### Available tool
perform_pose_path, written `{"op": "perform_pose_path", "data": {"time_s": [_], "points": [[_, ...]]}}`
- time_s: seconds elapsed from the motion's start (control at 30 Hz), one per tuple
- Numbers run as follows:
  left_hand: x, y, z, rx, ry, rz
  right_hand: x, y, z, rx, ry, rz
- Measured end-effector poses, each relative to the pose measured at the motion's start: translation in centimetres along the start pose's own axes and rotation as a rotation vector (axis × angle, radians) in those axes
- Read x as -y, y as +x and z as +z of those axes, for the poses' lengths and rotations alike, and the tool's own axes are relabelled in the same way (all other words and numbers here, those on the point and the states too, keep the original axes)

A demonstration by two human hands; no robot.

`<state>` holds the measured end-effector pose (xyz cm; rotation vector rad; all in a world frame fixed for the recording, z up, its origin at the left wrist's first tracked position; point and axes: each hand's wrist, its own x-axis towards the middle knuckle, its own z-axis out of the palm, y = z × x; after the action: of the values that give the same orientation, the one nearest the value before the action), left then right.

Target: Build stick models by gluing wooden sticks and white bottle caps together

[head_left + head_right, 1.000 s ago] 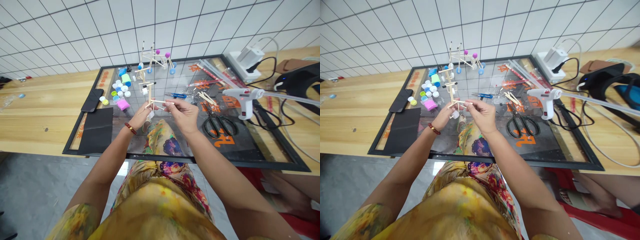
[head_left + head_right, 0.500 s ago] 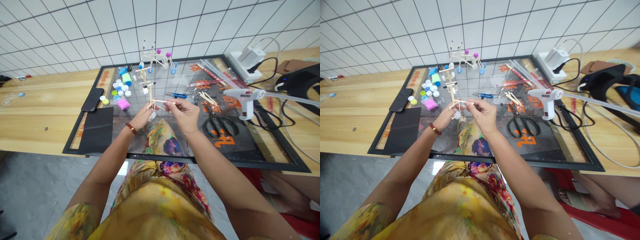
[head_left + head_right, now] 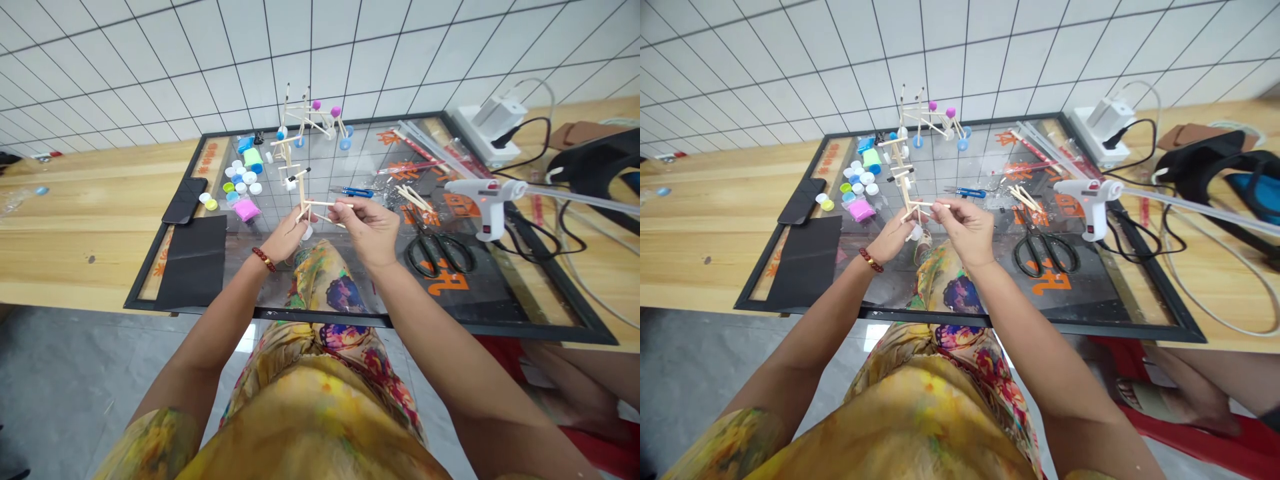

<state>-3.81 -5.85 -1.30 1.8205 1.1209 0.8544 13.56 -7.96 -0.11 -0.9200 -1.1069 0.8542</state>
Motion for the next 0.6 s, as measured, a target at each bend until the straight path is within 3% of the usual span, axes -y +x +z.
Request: {"op": "perform_pose_path", "data": {"time_s": [0.27, 0.6], "points": [[0.5, 0.0, 0.1, -0.074, -0.048, 0.014, -0.5, 0.5, -0.1, 0.047, 0.117, 0.095], [1.0, 0.5, -0.8, -0.058, -0.254, 0.072, -1.0, 1.2, -0.3, 0.062, 0.267, 0.255]]}}
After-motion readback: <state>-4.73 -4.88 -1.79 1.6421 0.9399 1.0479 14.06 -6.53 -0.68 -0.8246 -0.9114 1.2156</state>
